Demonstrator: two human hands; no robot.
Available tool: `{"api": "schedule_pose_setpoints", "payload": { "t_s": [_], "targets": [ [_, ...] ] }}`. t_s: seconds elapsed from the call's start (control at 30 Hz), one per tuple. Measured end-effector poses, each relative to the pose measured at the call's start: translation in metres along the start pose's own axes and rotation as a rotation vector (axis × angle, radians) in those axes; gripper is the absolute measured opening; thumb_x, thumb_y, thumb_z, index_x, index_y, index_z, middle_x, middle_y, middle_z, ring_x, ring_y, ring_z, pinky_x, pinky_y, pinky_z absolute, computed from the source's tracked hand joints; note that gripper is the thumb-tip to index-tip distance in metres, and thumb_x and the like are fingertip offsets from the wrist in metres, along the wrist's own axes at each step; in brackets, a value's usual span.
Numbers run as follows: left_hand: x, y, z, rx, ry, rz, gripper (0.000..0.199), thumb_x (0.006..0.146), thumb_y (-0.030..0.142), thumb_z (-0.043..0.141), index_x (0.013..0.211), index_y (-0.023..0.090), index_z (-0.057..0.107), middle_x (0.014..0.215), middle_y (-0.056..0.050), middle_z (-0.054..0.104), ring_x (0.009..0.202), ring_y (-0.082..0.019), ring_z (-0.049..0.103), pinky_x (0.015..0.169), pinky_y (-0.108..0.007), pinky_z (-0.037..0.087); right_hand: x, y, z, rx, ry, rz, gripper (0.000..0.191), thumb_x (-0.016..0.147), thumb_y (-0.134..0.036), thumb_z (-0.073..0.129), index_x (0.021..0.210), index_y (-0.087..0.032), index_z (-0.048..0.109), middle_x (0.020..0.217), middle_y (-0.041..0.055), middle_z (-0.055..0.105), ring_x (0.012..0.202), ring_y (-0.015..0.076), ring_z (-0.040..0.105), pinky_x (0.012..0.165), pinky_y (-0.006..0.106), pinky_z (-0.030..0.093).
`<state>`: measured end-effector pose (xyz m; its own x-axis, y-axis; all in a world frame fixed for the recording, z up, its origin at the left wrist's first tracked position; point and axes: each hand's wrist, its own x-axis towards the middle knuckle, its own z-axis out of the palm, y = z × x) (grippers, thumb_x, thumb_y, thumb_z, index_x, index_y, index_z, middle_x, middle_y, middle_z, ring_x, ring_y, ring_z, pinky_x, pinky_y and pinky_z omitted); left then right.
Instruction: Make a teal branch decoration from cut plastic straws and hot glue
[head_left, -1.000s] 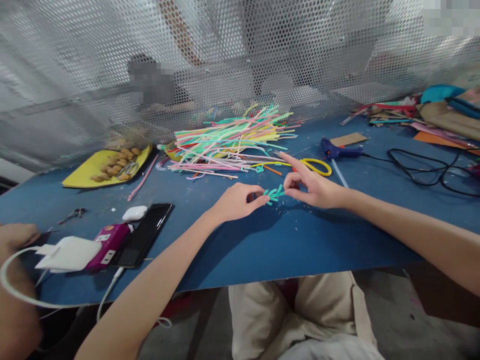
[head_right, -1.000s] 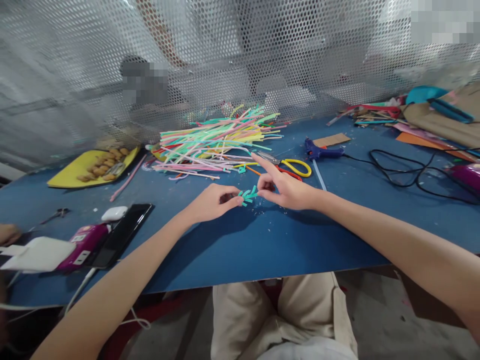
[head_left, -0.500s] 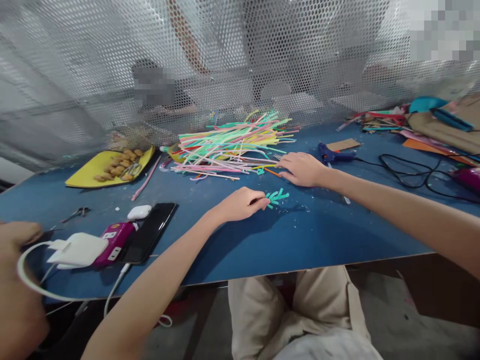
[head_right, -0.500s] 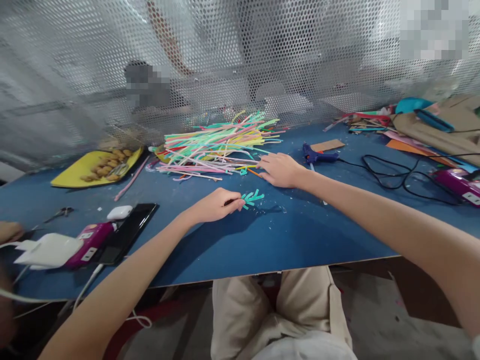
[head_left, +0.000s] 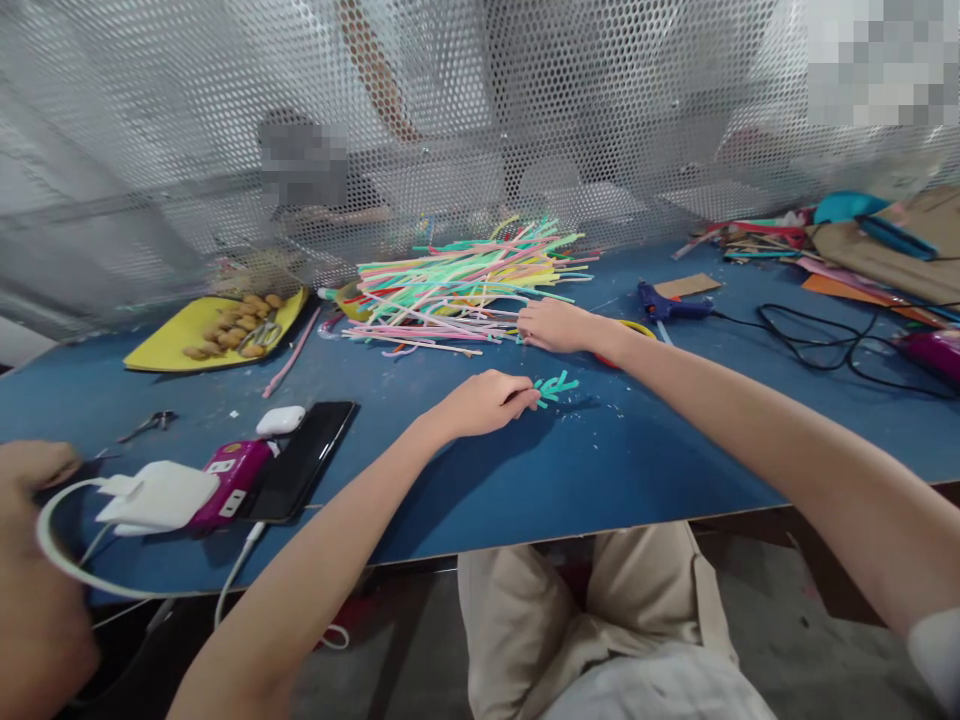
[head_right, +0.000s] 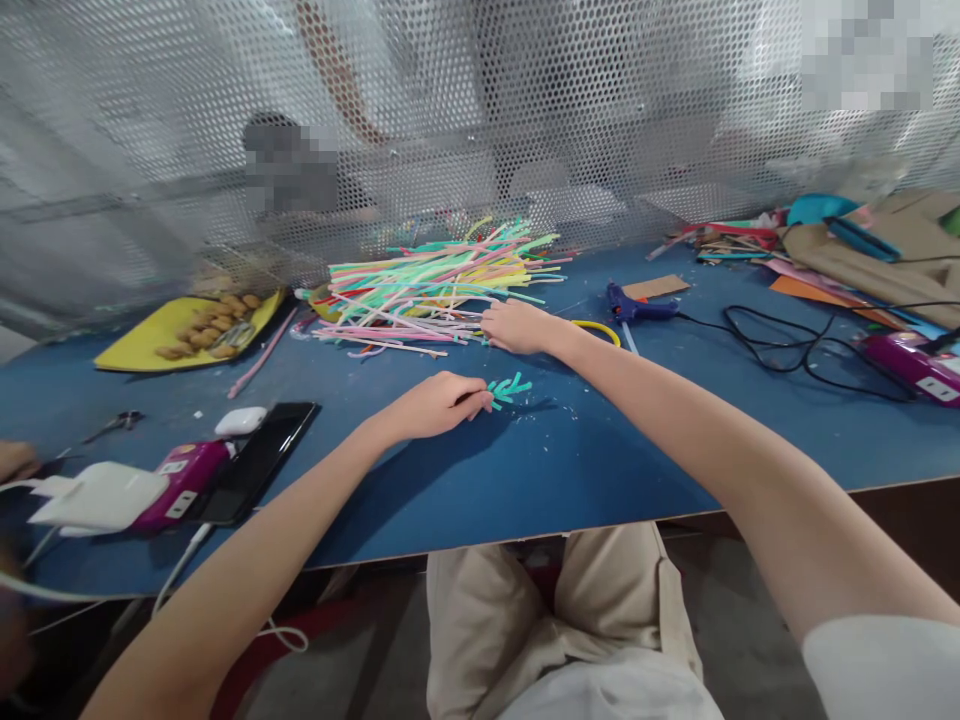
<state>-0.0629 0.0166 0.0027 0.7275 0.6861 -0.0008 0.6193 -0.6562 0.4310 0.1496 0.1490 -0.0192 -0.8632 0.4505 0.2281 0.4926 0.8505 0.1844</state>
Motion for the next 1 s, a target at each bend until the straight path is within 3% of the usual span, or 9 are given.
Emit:
{"api": "schedule_pose_setpoints", "payload": {
  "t_s": [0.1, 0.27, 0.33, 0.47, 0.53, 0.67, 0.77, 0.87, 1.0],
  "targets": [
    [-0.001, -0.001, -0.001, 0.001, 0.04, -0.07, 0.039, 0.105, 0.042, 0.044, 0.083, 0.02, 0.067, 0.074, -0.001, 0.073, 0.068, -0.014, 0.066, 0.064, -0.023, 0.041, -0.007, 0.003, -0.009, 0.065, 0.009, 0.022, 0.016, 0.095, -0.023, 0.056, 0.099, -0.014, 0.069, 0.099, 0.012, 0.072, 0.095, 0.0238, 0.061, 0.081, 0.035, 0.042],
    [-0.002, 0.0, -0.003, 0.052, 0.05, -0.107, 0.038, 0.104, 0.042, 0.046, 0.081, 0.02, 0.067, 0.076, 0.0, 0.074, 0.068, -0.014, 0.066, 0.062, -0.024, 0.038, -0.037, 0.007, -0.029, 0.205, 0.048, 0.162, 0.01, 0.088, -0.019, 0.059, 0.093, -0.018, 0.067, 0.082, 0.0051, 0.072, 0.072, 0.0177, 0.062, 0.068, 0.033, 0.046],
    [-0.002, 0.001, -0.003, 0.064, 0.055, -0.099, 0.038, 0.103, 0.043, 0.046, 0.082, 0.021, 0.068, 0.076, -0.001, 0.074, 0.067, -0.014, 0.065, 0.061, -0.025, 0.038, -0.052, 0.004, -0.034, 0.424, 0.125, 0.271, 0.012, 0.085, -0.019, 0.061, 0.095, -0.02, 0.069, 0.078, 0.003, 0.071, 0.071, 0.0166, 0.064, 0.071, 0.033, 0.049],
    [-0.001, 0.002, -0.001, 0.057, 0.065, -0.073, 0.037, 0.103, 0.042, 0.045, 0.082, 0.02, 0.067, 0.076, -0.001, 0.073, 0.068, -0.014, 0.065, 0.064, -0.025, 0.039, -0.081, -0.011, -0.04, 0.651, 0.256, 0.352, 0.029, 0.088, -0.028, 0.06, 0.115, -0.023, 0.073, 0.091, 0.0028, 0.077, 0.08, 0.018, 0.068, 0.081, 0.037, 0.054],
    [-0.001, 0.002, -0.001, 0.054, 0.074, -0.062, 0.038, 0.103, 0.041, 0.045, 0.08, 0.02, 0.065, 0.076, -0.001, 0.073, 0.067, -0.013, 0.064, 0.064, -0.026, 0.039, -0.089, -0.023, -0.043, 0.693, 0.284, 0.406, 0.024, 0.088, -0.032, 0.062, 0.106, -0.024, 0.077, 0.096, 0.0044, 0.078, 0.083, 0.0198, 0.069, 0.082, 0.04, 0.054],
    [-0.002, 0.003, -0.003, 0.076, 0.1, -0.037, 0.039, 0.103, 0.039, 0.045, 0.074, 0.019, 0.06, 0.073, -0.001, 0.071, 0.064, -0.012, 0.062, 0.063, -0.026, 0.038, -0.097, -0.048, -0.045, 1.021, 0.312, 0.569, 0.017, 0.084, -0.035, 0.069, 0.093, -0.021, 0.068, 0.086, 0.0054, 0.078, 0.075, 0.0196, 0.071, 0.076, 0.04, 0.058],
    [-0.002, 0.004, -0.004, 0.08, 0.113, -0.017, 0.039, 0.103, 0.038, 0.045, 0.072, 0.019, 0.057, 0.069, 0.0, 0.067, 0.062, -0.011, 0.058, 0.062, -0.026, 0.036, -0.097, -0.058, -0.045, 1.23, 0.353, 0.6, 0.02, 0.085, -0.037, 0.071, 0.09, -0.022, 0.06, 0.087, 0.0067, 0.079, 0.075, 0.0192, 0.073, 0.076, 0.039, 0.059],
    [-0.003, 0.005, -0.004, 0.103, 0.13, 0.008, 0.039, 0.103, 0.038, 0.046, 0.071, 0.019, 0.056, 0.065, 0.0, 0.062, 0.058, -0.011, 0.053, 0.06, -0.027, 0.033, -0.097, -0.06, -0.044, 1.29, 0.384, 0.59, 0.021, 0.086, -0.039, 0.073, 0.088, -0.021, 0.062, 0.092, 0.0079, 0.079, 0.078, 0.0191, 0.073, 0.078, 0.039, 0.059],
    [-0.003, 0.004, -0.003, 0.154, 0.169, 0.049, 0.039, 0.103, 0.037, 0.045, 0.07, 0.02, 0.056, 0.062, 0.001, 0.057, 0.056, -0.011, 0.047, 0.059, -0.028, 0.031, -0.098, -0.057, -0.042, 1.279, 0.5, 0.634, 0.021, 0.081, -0.038, 0.079, 0.084, -0.022, 0.067, 0.075, 0.0014, 0.07, 0.066, 0.0143, 0.063, 0.068, 0.035, 0.055]
  ]
}}
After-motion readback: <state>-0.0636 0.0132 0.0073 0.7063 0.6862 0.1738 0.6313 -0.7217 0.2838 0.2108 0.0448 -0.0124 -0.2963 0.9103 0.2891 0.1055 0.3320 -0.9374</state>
